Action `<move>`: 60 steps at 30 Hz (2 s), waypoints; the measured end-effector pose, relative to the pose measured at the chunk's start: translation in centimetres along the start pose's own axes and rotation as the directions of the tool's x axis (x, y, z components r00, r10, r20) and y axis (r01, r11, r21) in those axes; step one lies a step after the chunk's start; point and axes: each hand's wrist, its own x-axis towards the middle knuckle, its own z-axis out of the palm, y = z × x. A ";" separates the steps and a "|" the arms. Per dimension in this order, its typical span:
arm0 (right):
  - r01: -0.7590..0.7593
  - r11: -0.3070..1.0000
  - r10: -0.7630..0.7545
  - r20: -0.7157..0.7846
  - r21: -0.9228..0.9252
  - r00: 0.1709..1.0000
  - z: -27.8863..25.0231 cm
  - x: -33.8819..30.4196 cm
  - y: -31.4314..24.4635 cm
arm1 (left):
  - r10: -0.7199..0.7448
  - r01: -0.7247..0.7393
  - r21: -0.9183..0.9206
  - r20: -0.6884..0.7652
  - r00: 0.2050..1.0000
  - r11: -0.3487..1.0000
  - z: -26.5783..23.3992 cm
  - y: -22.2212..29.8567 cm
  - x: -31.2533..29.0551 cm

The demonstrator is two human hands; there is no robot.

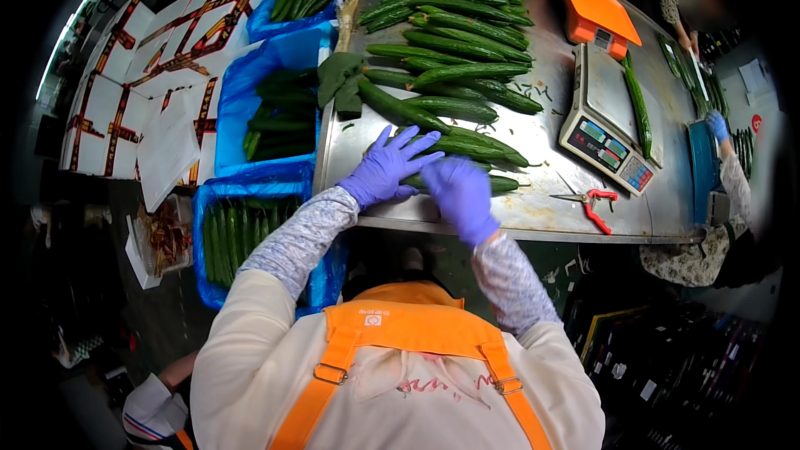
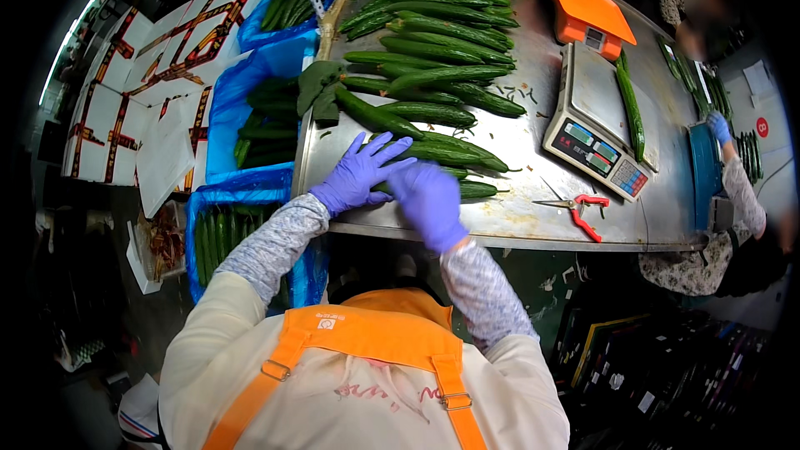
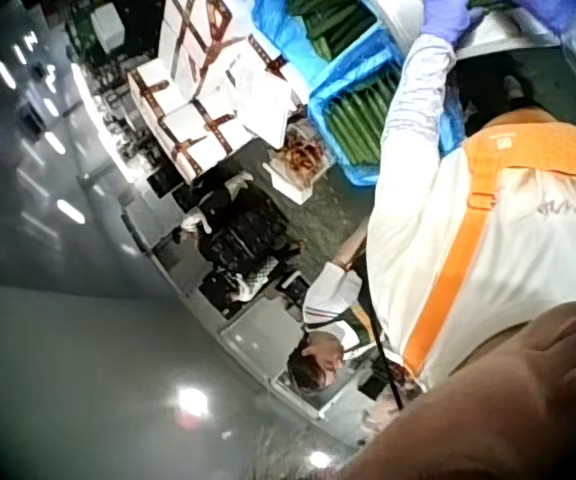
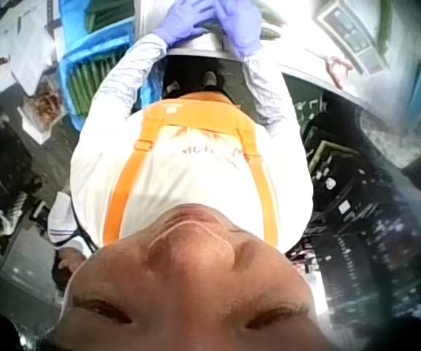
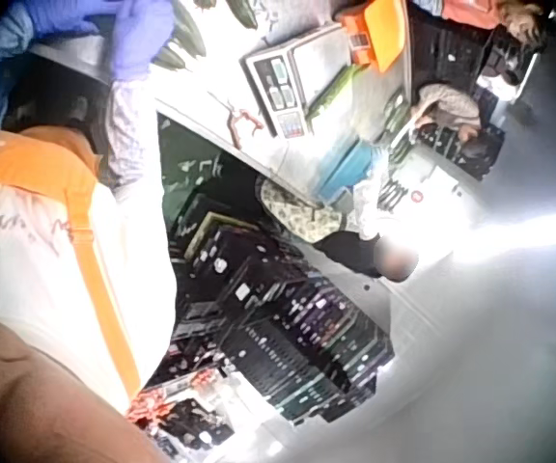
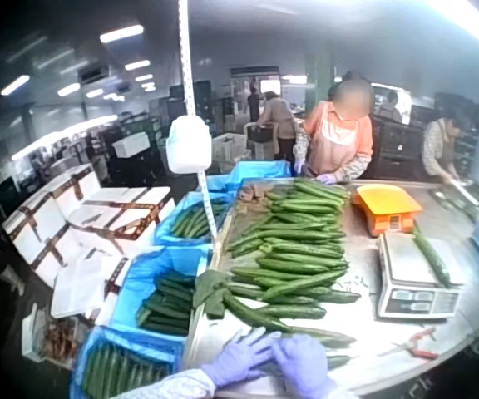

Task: The person sorts cucumbers on a table using scissors to trim stems, weighs them on a scale, and packs them into a plastic-lined foam crate.

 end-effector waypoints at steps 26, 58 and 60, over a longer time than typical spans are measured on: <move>0.213 0.949 -0.268 0.240 0.233 0.933 4.3 7.6 -7.7 | -0.952 0.925 -0.354 -0.305 0.021 0.134 6.3 0.5 -34.6; -0.909 0.380 0.264 0.922 0.172 0.285 34.7 -1.9 -17.2 | -0.607 0.737 -0.628 0.491 0.625 0.251 9.3 -16.8 -33.0; -0.954 0.211 0.023 0.975 0.212 0.222 33.1 -1.0 -18.1 | -0.631 0.643 -0.766 0.504 0.590 -0.010 8.7 -16.5 -34.4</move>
